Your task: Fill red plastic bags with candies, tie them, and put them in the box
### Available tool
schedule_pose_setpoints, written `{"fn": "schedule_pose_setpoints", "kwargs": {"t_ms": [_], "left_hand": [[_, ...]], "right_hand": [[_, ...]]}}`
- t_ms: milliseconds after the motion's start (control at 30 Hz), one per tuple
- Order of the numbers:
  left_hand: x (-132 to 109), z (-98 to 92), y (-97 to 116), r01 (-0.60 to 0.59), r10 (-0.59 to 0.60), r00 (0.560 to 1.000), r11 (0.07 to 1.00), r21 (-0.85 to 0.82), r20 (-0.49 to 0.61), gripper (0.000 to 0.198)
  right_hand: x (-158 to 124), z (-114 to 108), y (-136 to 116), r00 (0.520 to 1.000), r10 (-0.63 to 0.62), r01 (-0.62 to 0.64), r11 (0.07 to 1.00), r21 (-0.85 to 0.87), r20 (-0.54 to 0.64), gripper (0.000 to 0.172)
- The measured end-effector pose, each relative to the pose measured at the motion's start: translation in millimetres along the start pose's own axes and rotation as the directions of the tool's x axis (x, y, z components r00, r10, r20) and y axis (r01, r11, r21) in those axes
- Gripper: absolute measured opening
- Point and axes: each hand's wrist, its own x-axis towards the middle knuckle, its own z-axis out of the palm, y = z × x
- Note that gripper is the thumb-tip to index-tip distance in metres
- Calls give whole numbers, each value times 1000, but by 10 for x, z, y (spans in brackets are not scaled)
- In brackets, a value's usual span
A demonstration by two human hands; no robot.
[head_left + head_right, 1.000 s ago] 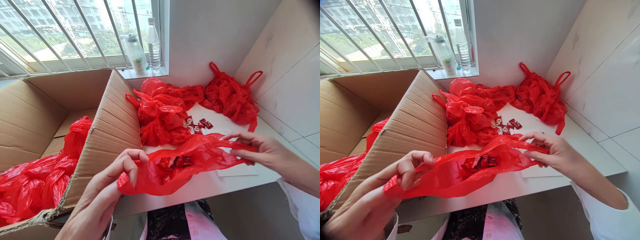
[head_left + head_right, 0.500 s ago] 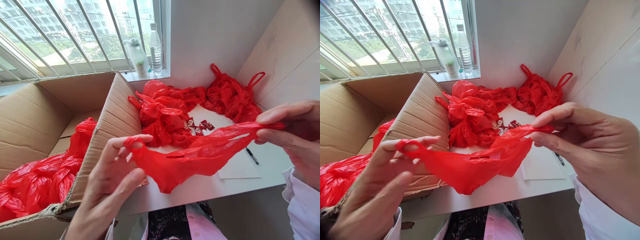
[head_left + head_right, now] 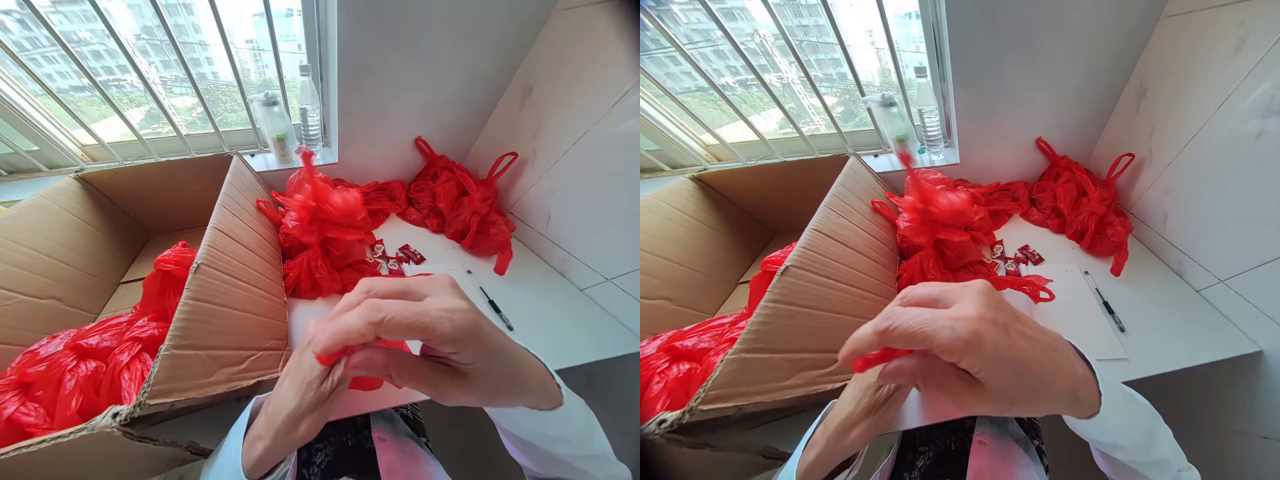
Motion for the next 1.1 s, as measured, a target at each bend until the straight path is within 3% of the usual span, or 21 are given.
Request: {"fn": "schedule_pose_setpoints", "kwargs": {"t_ms": [67, 167, 300, 433, 500, 567, 633, 667, 733, 800, 867, 900, 967, 1033, 1100], "left_hand": [[5, -1, -16, 130, -126, 991, 988, -78, 53, 36], [15, 1, -38, 301, -272, 952, 915, -270, 140, 38], [12, 33, -82, 449, -409, 894, 800, -398, 186, 35], [26, 59, -132, 500, -435, 862, 642, -581, 261, 31], [52, 36, -131, 504, -384, 862, 566, -653, 331, 26], [80, -18, -117, 520, -344, 853, 501, -692, 392, 20], [91, -90, -109, 525, -293, 851, 486, -698, 436, 16], [86, -126, -109, 516, -269, 856, 520, -681, 442, 16], [52, -182, -115, 450, -228, 881, 671, -589, 414, 18], [-4, -206, -110, 308, -172, 923, 867, -392, 344, 19], [-63, -196, -87, 96, -65, 963, 989, -108, 262, 20], [-88, -182, -73, -26, 15, 976, 999, 46, 218, 20], [-122, -147, -58, -230, 200, 972, 912, 341, 121, 20], [-139, -110, -78, -322, 363, 931, 778, 539, 32, 18], [-149, -73, -130, -332, 442, 896, 732, 594, -44, 16]], "right_hand": [[9, -28, 68, 999, 10, -13, 997, -73, -49, 26], [-97, -55, 248, 973, 202, -215, 968, -128, -109, 30], [-293, 45, 496, 866, 494, -484, 867, 123, -77, 19], [-339, 159, 466, 797, 526, -474, 850, 230, -298, 9], [-321, 183, 334, 808, 426, -409, 903, 133, -408, 3], [-322, 192, 186, 878, 261, -287, 958, -4, -402, 5], [-357, 185, 89, 970, 131, -152, 984, -89, -207, 8], [-383, 177, 74, 993, 95, -102, 990, -97, -71, 9], [-431, 154, 114, 992, 77, -73, 997, -39, 103, 8], [-445, 142, 220, 990, 142, -142, 988, 55, 12, 10], [-410, 164, 345, 956, 271, -256, 957, 134, -110, 19], [-379, 190, 404, 942, 320, -302, 940, 160, -100, 24], [-313, 266, 504, 934, 356, -350, 915, 200, 9, 29], [-265, 345, 582, 930, 365, -365, 897, 247, 49, 31], [-250, 398, 643, 918, 393, -389, 875, 287, 49, 30]]}}
